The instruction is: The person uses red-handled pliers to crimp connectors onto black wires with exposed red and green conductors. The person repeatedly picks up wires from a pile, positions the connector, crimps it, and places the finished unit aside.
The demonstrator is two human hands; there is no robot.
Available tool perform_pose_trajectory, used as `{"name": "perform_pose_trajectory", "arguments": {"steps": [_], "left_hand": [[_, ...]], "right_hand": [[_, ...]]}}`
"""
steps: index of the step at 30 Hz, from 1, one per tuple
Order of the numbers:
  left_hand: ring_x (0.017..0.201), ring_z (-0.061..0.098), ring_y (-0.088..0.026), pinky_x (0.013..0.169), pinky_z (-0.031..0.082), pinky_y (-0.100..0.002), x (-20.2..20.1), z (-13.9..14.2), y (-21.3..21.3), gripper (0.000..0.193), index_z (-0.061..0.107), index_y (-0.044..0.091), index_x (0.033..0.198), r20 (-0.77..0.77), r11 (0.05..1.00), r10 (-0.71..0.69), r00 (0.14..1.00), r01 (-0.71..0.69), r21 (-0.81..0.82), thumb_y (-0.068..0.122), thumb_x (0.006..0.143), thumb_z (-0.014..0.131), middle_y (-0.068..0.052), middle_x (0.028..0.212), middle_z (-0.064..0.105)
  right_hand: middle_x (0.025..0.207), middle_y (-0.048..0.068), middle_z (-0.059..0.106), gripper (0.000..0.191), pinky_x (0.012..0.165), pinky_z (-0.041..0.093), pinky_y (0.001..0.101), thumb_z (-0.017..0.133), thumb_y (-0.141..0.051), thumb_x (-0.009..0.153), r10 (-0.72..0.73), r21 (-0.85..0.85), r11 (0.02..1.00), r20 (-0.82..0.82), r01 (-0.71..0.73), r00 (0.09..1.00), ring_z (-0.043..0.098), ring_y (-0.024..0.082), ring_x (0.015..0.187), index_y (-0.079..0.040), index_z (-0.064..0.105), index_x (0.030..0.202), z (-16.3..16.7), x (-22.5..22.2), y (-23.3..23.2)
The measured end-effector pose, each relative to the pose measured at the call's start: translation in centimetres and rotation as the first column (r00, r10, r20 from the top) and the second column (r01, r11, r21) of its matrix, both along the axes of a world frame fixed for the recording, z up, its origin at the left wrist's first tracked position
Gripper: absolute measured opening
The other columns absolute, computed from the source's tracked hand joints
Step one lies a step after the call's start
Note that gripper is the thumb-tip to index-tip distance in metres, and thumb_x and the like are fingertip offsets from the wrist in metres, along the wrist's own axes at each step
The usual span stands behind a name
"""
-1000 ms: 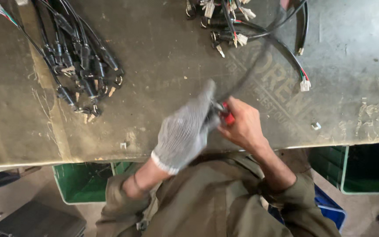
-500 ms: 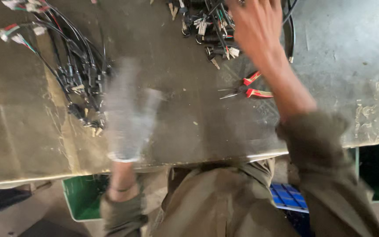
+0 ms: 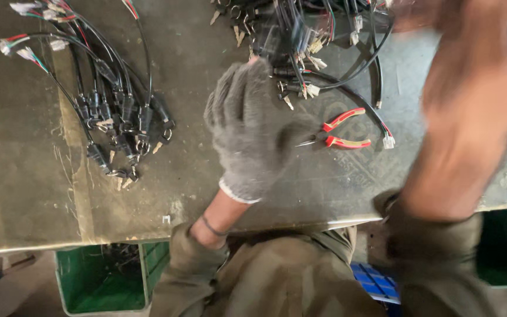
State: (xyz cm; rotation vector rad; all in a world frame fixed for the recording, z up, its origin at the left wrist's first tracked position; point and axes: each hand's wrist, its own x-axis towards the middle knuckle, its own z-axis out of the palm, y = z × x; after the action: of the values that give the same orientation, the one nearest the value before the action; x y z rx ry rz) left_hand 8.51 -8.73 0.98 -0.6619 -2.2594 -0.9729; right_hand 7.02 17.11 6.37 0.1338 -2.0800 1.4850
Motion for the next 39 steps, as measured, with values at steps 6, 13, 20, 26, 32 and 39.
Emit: {"name": "perform_pose_trajectory", "arguments": {"steps": [6,13,20,26,32,39], "left_hand": [[0.076,0.073,-0.02,0.072,0.059,-0.029,2.6,-0.2,2.4,0.032,0.067,0.008,0.121,0.507,0.884,-0.422,0.752,0.217,0.414,0.021,0.094,0.078,-0.007,0.096,0.072],[0.088,0.074,-0.016,0.081,0.059,-0.029,6.4,-7.0,0.8,0.03,0.063,0.004,0.127,0.579,0.832,-0.451,0.679,0.085,0.548,0.021,0.102,0.066,-0.005,0.098,0.074],[0.094,0.067,-0.019,0.087,0.055,-0.034,3.6,-8.8,-0.3,0.028,0.064,0.005,0.119,0.611,0.657,-0.754,0.243,0.303,0.691,0.029,0.106,0.058,-0.007,0.101,0.067],[0.09,0.067,-0.02,0.079,0.056,-0.037,3.5,-4.4,-2.7,0.033,0.06,0.008,0.121,0.294,0.166,-0.92,0.261,-0.419,0.893,0.033,0.105,0.045,-0.004,0.103,0.071],[0.089,0.055,-0.008,0.077,0.049,-0.025,4.0,-2.8,-1.0,0.016,0.062,0.0,0.124,0.446,0.495,-0.818,0.364,0.049,0.868,0.008,0.111,0.057,0.0,0.103,0.065],[0.068,0.065,-0.026,0.055,0.049,-0.044,6.2,1.5,4.4,0.024,0.056,-0.005,0.135,0.742,0.636,-0.11,0.661,0.621,-0.459,0.001,0.113,0.05,-0.011,0.092,0.068]], "right_hand": [[0.1,0.011,0.069,0.036,0.075,0.055,0.0335,0.039,-0.033,0.118,-0.018,-0.556,0.822,0.195,0.126,0.981,0.067,0.019,0.083,-0.004,0.054,0.132,-4.2,6.5,-6.3],[0.079,0.006,0.051,0.027,0.066,0.046,0.0403,0.044,-0.03,0.122,0.338,-0.827,0.521,-0.025,-0.21,0.941,0.049,0.021,0.064,-0.002,0.043,0.121,-5.7,7.9,-10.7],[0.091,0.01,0.066,0.026,0.06,0.041,0.0271,0.053,-0.023,0.11,0.348,-0.619,0.774,0.244,-0.131,0.905,0.047,0.011,0.063,0.002,0.059,0.104,-7.3,13.2,-14.3],[0.081,0.01,0.067,0.01,0.055,0.049,0.0358,0.064,-0.006,0.098,0.247,0.269,0.904,0.305,-0.332,0.92,0.064,0.03,0.062,-0.001,0.059,0.104,-12.0,14.6,-11.2],[0.078,0.014,0.063,0.011,0.059,0.048,0.04,0.065,-0.009,0.095,-0.027,0.33,0.931,0.489,-0.156,0.872,0.064,0.032,0.065,-0.001,0.065,0.102,-11.1,13.0,-10.4],[0.128,0.008,0.064,0.03,0.101,0.047,0.042,0.049,-0.018,0.101,-0.027,-0.453,0.87,0.349,0.194,0.937,0.065,0.028,0.115,-0.004,0.054,0.126,-2.3,13.1,-8.7]]}}
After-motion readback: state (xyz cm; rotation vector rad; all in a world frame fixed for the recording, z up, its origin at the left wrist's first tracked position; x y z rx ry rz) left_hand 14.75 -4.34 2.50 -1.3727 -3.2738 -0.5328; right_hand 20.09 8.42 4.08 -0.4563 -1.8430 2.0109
